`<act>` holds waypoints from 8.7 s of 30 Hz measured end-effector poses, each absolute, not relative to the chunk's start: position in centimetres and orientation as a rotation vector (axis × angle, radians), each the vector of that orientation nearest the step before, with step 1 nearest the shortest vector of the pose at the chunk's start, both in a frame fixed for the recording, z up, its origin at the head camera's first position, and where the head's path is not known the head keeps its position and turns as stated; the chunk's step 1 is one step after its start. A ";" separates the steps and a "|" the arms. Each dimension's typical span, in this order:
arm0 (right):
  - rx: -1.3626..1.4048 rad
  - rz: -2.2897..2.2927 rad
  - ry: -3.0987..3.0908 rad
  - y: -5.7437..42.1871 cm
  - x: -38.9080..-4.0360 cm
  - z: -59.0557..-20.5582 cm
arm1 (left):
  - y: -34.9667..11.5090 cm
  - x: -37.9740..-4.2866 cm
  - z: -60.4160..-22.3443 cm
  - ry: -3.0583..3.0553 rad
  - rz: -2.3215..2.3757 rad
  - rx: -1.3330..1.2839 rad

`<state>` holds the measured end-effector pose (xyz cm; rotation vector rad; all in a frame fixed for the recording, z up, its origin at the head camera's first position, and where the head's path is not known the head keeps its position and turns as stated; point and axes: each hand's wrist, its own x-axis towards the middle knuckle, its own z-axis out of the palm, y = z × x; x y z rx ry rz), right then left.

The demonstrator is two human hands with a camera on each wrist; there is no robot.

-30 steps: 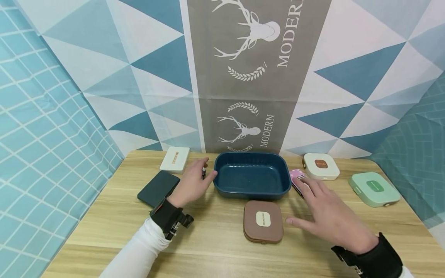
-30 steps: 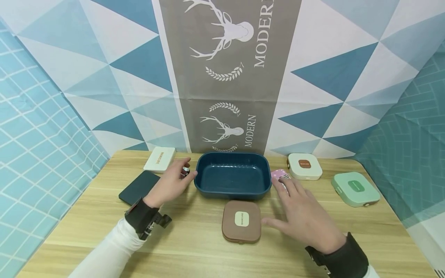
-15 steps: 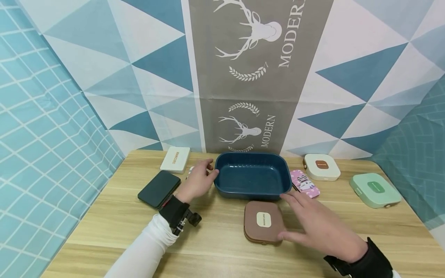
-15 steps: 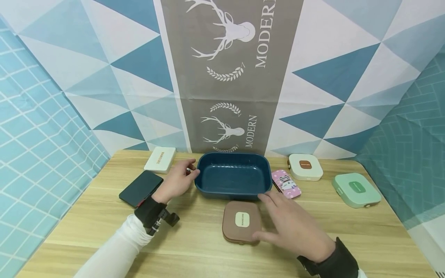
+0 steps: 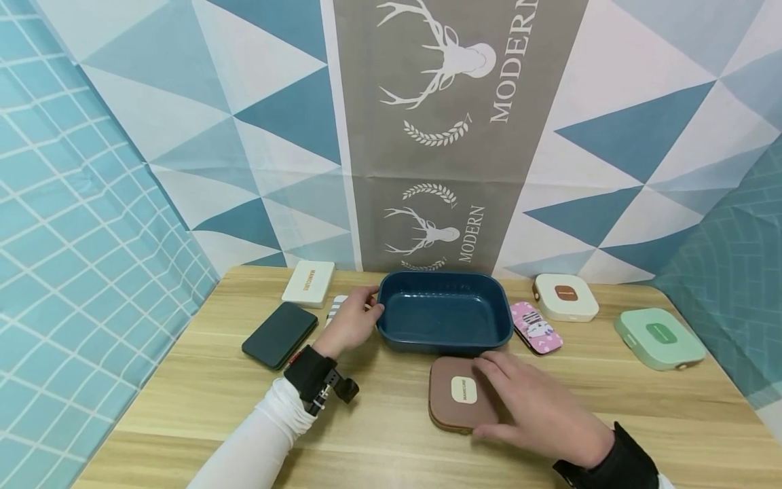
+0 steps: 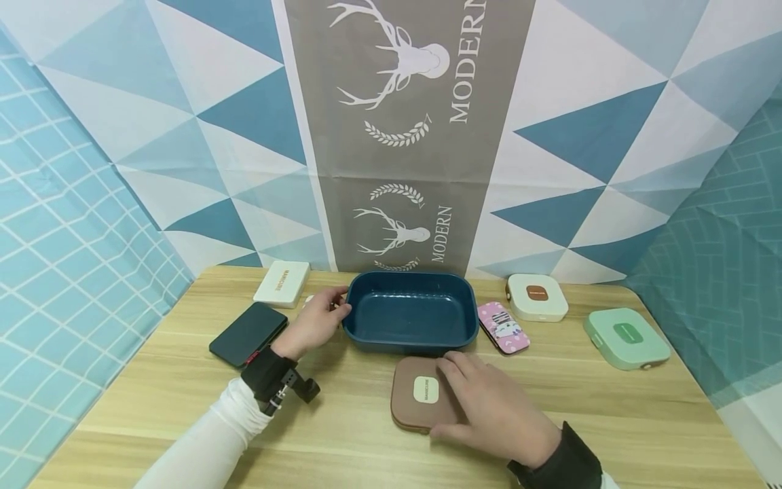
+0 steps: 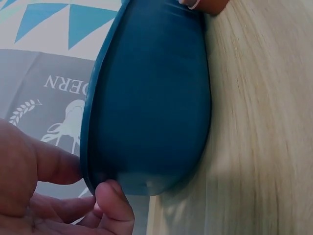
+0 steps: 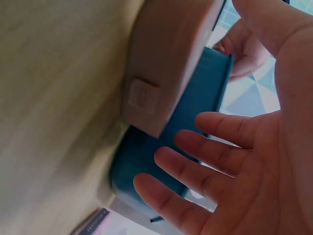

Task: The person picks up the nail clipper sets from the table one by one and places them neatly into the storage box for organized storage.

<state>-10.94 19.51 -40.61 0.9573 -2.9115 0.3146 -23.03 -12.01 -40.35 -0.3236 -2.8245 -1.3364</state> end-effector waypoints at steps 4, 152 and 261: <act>0.962 0.308 -2.928 19.2 -10.9 -41.1 | -12.0 -22.9 -40.3 -2.800 -1.438 -0.328; 0.983 0.305 -2.889 19.5 -24.1 -35.5 | -12.1 -20.8 -37.6 -2.653 -1.987 -0.261; 1.139 0.059 -2.968 19.9 -26.3 -38.6 | -12.3 -23.3 -40.5 -2.671 -1.925 -0.206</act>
